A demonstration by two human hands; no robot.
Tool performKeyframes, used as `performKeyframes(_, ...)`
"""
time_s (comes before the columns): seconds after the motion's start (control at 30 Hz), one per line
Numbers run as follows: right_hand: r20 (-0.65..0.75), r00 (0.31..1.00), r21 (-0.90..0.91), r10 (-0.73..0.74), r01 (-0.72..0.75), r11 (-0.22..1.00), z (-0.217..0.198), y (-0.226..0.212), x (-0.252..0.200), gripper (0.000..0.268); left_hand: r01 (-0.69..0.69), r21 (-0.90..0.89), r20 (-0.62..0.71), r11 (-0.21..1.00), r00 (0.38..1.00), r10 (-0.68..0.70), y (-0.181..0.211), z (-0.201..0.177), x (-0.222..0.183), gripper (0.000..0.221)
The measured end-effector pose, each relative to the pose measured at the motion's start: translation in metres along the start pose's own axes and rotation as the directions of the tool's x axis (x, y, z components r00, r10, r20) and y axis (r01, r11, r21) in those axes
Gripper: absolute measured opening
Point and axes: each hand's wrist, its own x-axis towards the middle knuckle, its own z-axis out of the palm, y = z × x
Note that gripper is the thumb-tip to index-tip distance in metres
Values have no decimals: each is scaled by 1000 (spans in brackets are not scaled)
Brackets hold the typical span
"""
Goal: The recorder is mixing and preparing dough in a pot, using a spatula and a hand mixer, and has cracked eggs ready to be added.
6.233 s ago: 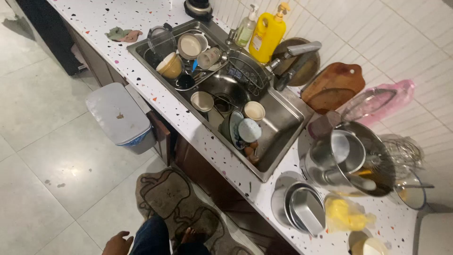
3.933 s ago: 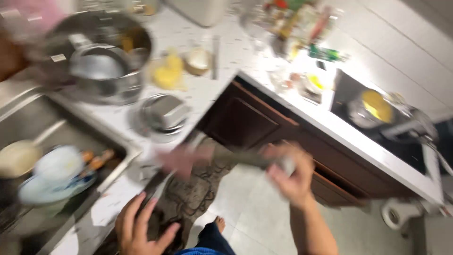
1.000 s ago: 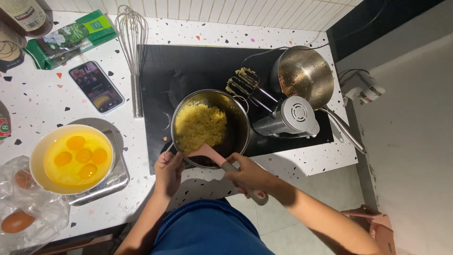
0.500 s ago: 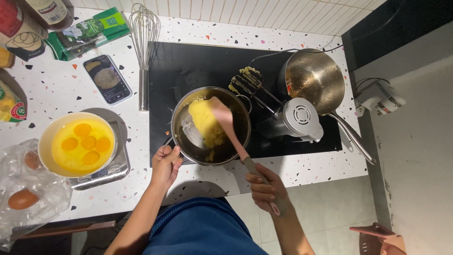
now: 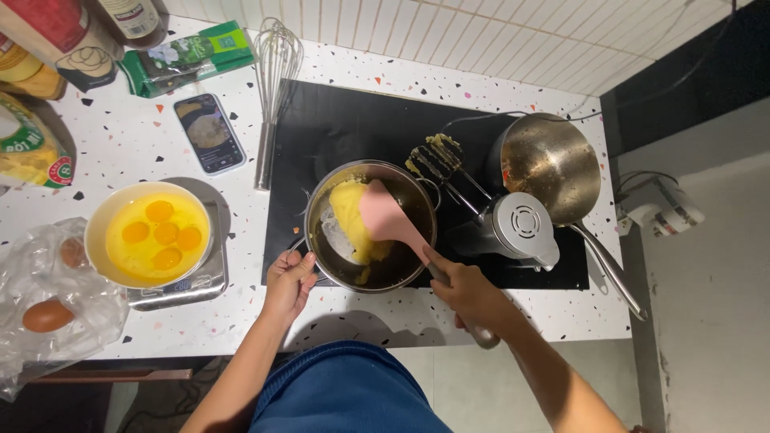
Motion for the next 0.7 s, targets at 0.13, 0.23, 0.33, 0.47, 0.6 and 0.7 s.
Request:
performKeyframes(0.13, 89, 993, -155, 74, -60, 986, -20, -3, 28, 72, -28, -41, 25, 999, 999, 29, -7, -3, 4, 36)
performKeyframes(0.23, 156, 983, -61, 98, -89, 994, -22, 0, 41, 75, -38, -51, 21, 998, 999, 39, -12, -7, 7, 36)
performKeyframes(0.33, 164, 982, -170, 97, -69, 983, -20, -13, 39, 72, -52, -43, 38, 998, 998, 54, -11, -5, 5, 38)
performKeyframes(0.47, 194, 975, -152, 111, -81, 985, -17, -11, 30, 74, -36, -43, 36, 998, 999, 37, -8, -3, 4, 35)
performKeyframes(0.6, 236, 964, 422, -123, 13, 907, -18, 41, 45, 53, -38, -49, 61, 998, 997, 41, -10, -7, 8, 35)
performKeyframes(0.7, 54, 878, 754, -476, 277, 596, -8, 71, 52, 51, -23, -31, 55, 999, 998, 25, -4, -3, 5, 36)
